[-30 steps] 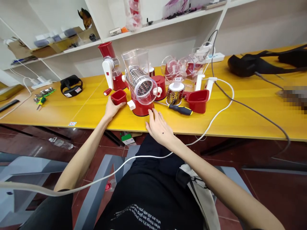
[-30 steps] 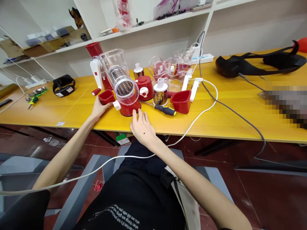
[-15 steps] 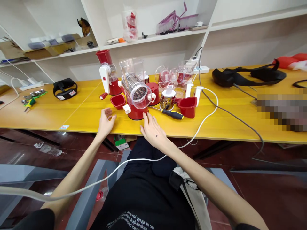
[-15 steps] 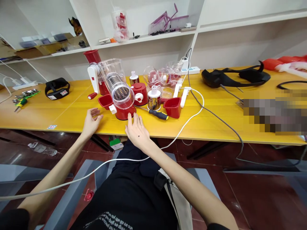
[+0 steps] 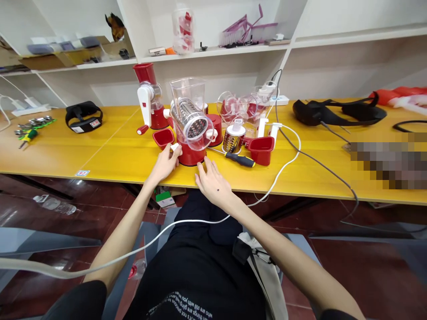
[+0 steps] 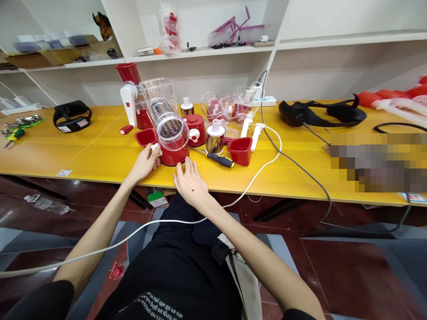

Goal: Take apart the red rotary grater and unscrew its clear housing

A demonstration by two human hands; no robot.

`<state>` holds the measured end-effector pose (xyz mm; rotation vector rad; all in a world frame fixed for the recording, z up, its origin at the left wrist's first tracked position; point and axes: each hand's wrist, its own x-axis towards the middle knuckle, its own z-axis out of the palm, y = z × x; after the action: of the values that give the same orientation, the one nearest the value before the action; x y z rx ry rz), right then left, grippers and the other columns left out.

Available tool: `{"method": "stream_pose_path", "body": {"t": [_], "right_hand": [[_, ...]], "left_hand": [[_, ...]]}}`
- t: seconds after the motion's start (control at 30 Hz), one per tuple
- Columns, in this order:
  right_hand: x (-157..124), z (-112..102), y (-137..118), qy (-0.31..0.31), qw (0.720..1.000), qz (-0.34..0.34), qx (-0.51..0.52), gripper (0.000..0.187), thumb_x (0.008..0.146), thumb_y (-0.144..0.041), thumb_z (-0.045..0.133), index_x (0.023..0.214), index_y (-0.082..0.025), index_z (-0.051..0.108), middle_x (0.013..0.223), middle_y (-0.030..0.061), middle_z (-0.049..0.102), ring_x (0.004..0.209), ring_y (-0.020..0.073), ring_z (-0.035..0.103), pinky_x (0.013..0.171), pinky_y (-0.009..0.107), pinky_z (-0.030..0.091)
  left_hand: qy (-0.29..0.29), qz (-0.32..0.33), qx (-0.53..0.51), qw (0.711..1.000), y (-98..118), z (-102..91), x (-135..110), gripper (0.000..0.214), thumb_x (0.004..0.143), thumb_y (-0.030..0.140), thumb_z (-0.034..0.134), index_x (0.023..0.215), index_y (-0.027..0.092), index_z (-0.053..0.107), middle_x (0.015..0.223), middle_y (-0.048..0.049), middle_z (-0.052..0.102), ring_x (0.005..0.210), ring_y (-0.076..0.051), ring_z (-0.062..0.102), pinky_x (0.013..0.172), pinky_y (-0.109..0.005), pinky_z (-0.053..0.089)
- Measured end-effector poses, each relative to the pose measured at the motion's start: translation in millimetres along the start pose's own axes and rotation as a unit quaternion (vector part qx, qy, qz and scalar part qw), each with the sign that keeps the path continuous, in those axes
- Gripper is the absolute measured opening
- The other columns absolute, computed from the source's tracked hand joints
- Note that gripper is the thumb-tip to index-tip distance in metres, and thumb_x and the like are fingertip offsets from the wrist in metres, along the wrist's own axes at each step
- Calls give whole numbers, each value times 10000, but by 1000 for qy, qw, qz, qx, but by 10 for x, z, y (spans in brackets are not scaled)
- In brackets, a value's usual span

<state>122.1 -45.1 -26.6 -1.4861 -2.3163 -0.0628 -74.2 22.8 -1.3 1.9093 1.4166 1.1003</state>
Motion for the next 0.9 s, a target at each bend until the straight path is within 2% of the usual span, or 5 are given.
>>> {"method": "stream_pose_path", "body": {"t": [0.23, 0.37, 0.53, 0.77, 0.9], "right_hand": [[10, 11, 3, -3, 1000, 6, 0, 565, 1053, -262, 416, 1517, 57, 465, 1576, 361, 414, 1512, 420, 439, 1247, 575, 400], [12, 2, -4, -5, 1000, 9, 2, 623, 1052, -259, 413, 1592, 46, 357, 1597, 343, 396, 1520, 411, 430, 1267, 548, 379], [14, -42, -23, -34, 999, 10, -10, 634, 1058, -255, 409, 1616, 36, 326, 1614, 346, 365, 1539, 422, 392, 1279, 554, 348], [23, -15, -7, -36, 999, -2, -9, 608, 1067, -261, 387, 1579, 68, 378, 1607, 365, 358, 1555, 411, 369, 1283, 565, 329], [24, -40, -20, -44, 999, 4, -5, 603, 1070, -270, 400, 1565, 75, 399, 1606, 379, 346, 1556, 420, 362, 1280, 568, 329]], "left_hand": [[20, 14, 35, 999, 26, 9, -49, 436, 1044, 647, 396, 905, 233, 411, 680, 21, 625, 495, -127, 564, 632, -278, 460], [52, 21, 151, 987, 22, 6, -48, 462, 1078, 627, 309, 974, 216, 494, 807, -69, 707, 736, -242, 709, 727, -323, 467], [49, 14, 256, 965, 39, -3, -36, 534, 1099, 591, 250, 1108, 171, 580, 967, -157, 766, 907, -316, 753, 756, -329, 477], [48, 22, 321, 946, 27, -30, 14, 565, 1112, 543, 241, 1140, 134, 629, 938, -180, 765, 876, -308, 755, 751, -325, 491], [35, 18, 326, 945, -19, -16, 45, 649, 1126, 437, 151, 987, 110, 695, 783, -169, 724, 802, -263, 724, 780, -322, 496]]}}
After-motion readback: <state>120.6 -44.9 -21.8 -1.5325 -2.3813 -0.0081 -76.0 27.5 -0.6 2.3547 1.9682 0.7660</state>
